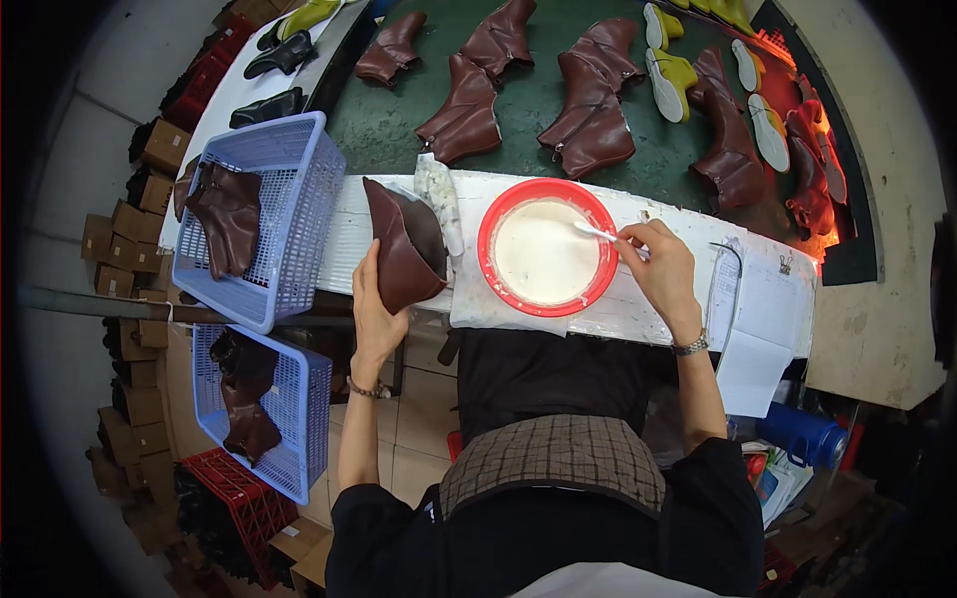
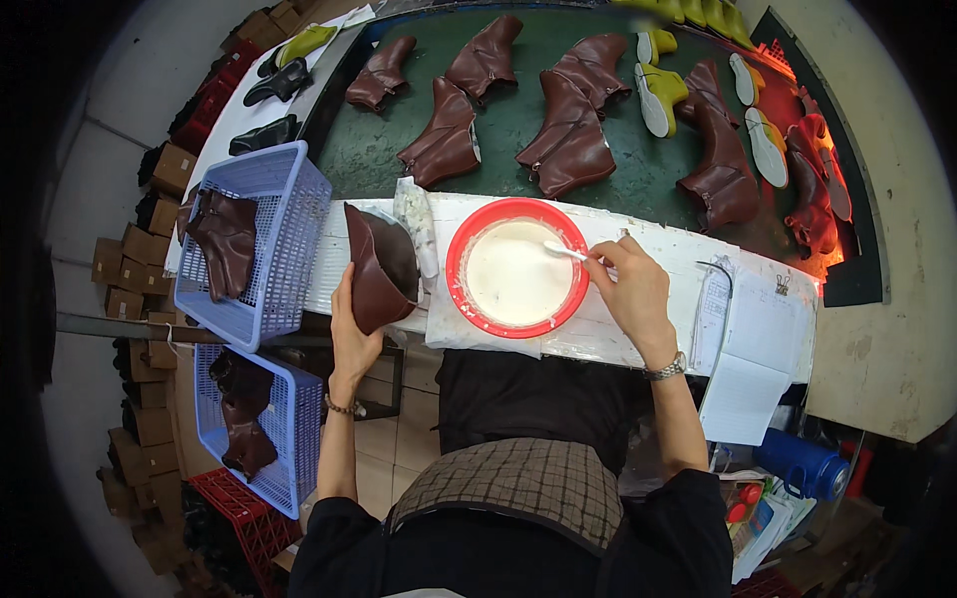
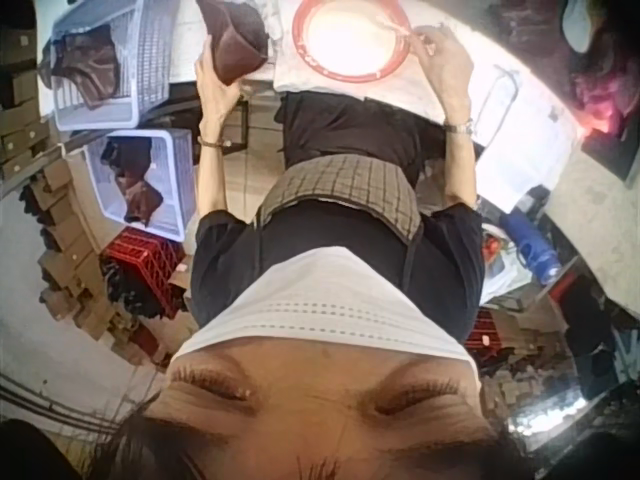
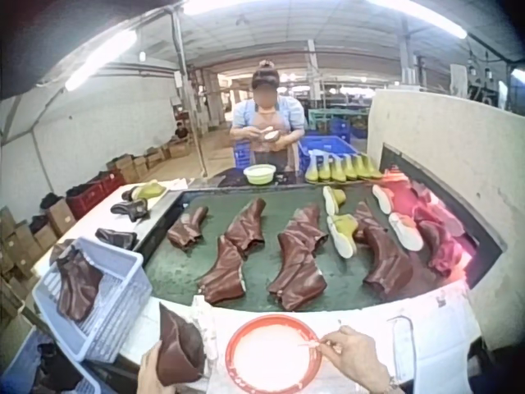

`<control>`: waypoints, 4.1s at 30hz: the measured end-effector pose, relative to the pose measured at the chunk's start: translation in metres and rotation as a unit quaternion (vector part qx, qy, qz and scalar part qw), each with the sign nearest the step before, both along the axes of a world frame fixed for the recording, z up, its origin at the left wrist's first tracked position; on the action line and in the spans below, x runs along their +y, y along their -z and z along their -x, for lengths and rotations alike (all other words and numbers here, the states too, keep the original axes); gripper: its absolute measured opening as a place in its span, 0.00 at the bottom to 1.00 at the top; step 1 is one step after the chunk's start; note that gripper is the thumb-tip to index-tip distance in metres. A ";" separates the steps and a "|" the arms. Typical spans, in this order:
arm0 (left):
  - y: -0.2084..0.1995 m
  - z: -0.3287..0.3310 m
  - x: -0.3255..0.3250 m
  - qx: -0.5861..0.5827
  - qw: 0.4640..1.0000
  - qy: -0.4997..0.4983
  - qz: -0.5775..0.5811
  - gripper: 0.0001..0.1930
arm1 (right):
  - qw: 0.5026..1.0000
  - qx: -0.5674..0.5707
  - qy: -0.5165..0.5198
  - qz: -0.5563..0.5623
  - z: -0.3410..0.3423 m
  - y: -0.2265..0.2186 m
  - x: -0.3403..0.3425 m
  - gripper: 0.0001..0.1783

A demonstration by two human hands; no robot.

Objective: Applying adhesive to the edges of leather shoe upper components using a brush and a bowl of glue.

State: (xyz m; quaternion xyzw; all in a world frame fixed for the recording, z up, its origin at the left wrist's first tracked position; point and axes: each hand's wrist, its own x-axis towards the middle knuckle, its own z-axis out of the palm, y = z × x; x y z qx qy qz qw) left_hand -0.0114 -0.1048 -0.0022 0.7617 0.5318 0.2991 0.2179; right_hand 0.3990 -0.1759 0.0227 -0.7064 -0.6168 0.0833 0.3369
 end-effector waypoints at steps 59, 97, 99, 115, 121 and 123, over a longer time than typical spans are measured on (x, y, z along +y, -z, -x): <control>-0.049 0.032 -0.004 -0.419 0.798 0.277 0.333 0.47 | 0.931 0.179 -0.268 -0.173 0.026 -0.063 0.032 0.12; -0.035 -0.029 -0.013 -0.404 0.532 0.360 0.652 0.42 | 0.911 0.061 -0.387 -0.129 0.039 -0.099 0.066 0.11; -0.030 -0.036 -0.020 -0.378 0.571 0.364 0.631 0.37 | 0.900 0.045 -0.403 -0.163 0.050 -0.103 0.073 0.10; -0.034 -0.010 0.142 -0.201 0.977 0.003 0.075 0.38 | 0.909 0.407 0.079 -0.041 -0.042 0.115 0.053 0.13; 0.032 -0.017 0.272 -0.013 0.983 -0.105 -0.148 0.31 | 0.892 0.432 0.098 -0.090 -0.029 0.109 0.054 0.12; 0.042 -0.003 0.292 0.015 0.984 -0.129 -0.119 0.31 | 0.885 0.450 0.089 -0.083 -0.028 0.108 0.054 0.11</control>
